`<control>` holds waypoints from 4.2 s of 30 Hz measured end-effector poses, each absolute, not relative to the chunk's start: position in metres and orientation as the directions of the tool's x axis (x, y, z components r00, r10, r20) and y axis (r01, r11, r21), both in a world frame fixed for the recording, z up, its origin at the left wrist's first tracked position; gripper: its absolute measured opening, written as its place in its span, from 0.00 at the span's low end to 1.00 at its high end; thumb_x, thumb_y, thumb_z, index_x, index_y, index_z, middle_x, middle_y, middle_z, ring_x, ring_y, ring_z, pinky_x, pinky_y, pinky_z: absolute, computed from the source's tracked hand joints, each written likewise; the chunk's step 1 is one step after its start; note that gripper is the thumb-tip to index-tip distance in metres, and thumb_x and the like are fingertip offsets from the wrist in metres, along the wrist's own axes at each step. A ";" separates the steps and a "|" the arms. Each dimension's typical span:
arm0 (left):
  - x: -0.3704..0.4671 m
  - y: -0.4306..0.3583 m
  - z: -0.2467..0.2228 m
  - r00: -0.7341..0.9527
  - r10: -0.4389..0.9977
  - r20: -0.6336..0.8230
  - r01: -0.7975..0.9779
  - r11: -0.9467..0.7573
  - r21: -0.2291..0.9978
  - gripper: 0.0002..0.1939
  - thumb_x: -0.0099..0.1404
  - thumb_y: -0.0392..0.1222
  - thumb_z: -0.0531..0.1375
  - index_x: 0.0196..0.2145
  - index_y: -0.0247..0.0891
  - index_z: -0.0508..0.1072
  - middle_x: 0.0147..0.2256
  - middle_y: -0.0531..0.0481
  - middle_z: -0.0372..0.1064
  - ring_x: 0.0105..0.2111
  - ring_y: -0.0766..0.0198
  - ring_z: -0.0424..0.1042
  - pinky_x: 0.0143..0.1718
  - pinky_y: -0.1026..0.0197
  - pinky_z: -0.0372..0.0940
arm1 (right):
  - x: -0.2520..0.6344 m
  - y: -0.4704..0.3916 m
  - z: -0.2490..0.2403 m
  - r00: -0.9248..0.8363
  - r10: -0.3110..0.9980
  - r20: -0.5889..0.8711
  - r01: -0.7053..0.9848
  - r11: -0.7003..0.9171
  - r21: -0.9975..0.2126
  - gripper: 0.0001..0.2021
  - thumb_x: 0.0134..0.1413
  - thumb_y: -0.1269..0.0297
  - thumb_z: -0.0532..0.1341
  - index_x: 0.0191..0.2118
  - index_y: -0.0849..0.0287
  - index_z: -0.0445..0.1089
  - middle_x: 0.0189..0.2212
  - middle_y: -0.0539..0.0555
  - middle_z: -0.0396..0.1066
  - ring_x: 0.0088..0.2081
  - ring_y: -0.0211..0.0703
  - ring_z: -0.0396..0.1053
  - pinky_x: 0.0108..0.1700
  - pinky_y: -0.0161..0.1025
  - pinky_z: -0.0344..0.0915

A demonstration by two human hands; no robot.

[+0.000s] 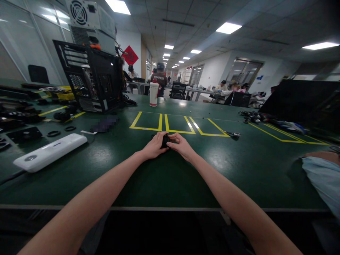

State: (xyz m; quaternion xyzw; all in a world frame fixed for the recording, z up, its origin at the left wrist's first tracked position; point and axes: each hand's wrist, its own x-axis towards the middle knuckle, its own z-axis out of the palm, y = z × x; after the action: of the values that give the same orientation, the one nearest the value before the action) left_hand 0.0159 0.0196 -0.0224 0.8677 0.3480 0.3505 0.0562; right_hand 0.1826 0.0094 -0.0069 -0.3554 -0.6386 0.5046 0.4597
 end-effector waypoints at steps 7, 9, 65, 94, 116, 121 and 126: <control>0.016 0.019 -0.021 0.516 0.641 0.569 0.563 -0.754 0.339 0.32 0.54 0.40 0.58 0.52 0.37 0.48 0.49 0.41 0.52 0.50 0.52 0.56 0.51 0.47 0.55 | 0.180 0.011 -0.009 -0.283 0.944 0.173 -0.011 0.177 -0.984 0.17 0.39 0.62 0.63 0.39 0.54 0.64 0.37 0.51 0.66 0.36 0.38 0.66 0.41 0.42 0.64; 0.016 0.018 -0.021 0.515 0.641 0.569 0.564 -0.753 0.338 0.32 0.54 0.40 0.58 0.53 0.38 0.48 0.49 0.41 0.52 0.51 0.52 0.56 0.51 0.46 0.55 | 0.180 0.012 -0.009 -0.298 0.941 0.158 -0.005 0.164 -0.986 0.19 0.39 0.62 0.63 0.41 0.55 0.64 0.39 0.52 0.66 0.38 0.38 0.66 0.43 0.42 0.63; 0.014 0.015 -0.019 0.518 0.640 0.568 0.550 -0.757 0.351 0.31 0.54 0.40 0.58 0.52 0.38 0.48 0.48 0.42 0.53 0.49 0.53 0.58 0.50 0.48 0.57 | 0.182 0.011 -0.009 -0.339 0.913 0.226 -0.021 0.232 -0.972 0.17 0.39 0.64 0.63 0.40 0.57 0.64 0.41 0.52 0.65 0.42 0.39 0.65 0.48 0.42 0.60; 0.015 0.009 -0.015 0.450 0.737 0.504 0.718 -0.634 0.286 0.31 0.54 0.44 0.58 0.52 0.43 0.48 0.50 0.44 0.54 0.50 0.50 0.54 0.46 0.47 0.52 | 0.185 0.013 -0.008 -0.332 0.924 0.191 0.003 0.204 -0.979 0.18 0.38 0.61 0.64 0.38 0.56 0.64 0.35 0.51 0.67 0.40 0.40 0.65 0.44 0.43 0.63; 0.015 0.012 -0.018 0.495 0.687 0.532 0.666 -0.693 0.276 0.30 0.54 0.41 0.57 0.52 0.40 0.48 0.49 0.43 0.54 0.51 0.53 0.54 0.52 0.47 0.46 | 0.184 0.015 -0.011 -0.329 0.924 0.196 -0.019 0.201 -0.979 0.17 0.38 0.62 0.64 0.37 0.56 0.64 0.37 0.52 0.66 0.40 0.39 0.65 0.42 0.41 0.63; 0.014 0.013 -0.018 0.495 0.686 0.533 0.670 -0.692 0.269 0.30 0.54 0.41 0.57 0.52 0.40 0.47 0.49 0.43 0.54 0.51 0.53 0.54 0.52 0.47 0.46 | 0.185 0.014 -0.008 -0.355 0.920 0.168 -0.022 0.171 -0.985 0.20 0.38 0.64 0.64 0.42 0.57 0.65 0.41 0.54 0.66 0.44 0.41 0.64 0.47 0.43 0.60; 0.015 0.013 -0.019 0.495 0.685 0.534 0.664 -0.695 0.276 0.30 0.54 0.42 0.57 0.52 0.40 0.48 0.49 0.43 0.54 0.51 0.53 0.54 0.52 0.47 0.45 | 0.186 0.012 -0.007 -0.379 0.906 0.187 -0.069 0.174 -0.982 0.19 0.34 0.67 0.66 0.38 0.56 0.65 0.39 0.51 0.67 0.42 0.39 0.65 0.48 0.42 0.60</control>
State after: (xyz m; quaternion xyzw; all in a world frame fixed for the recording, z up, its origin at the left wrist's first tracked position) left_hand 0.0148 0.0129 -0.0191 0.8645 0.3902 0.3164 0.0169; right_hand 0.1858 0.0121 -0.0072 -0.3356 -0.6238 0.5479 0.4451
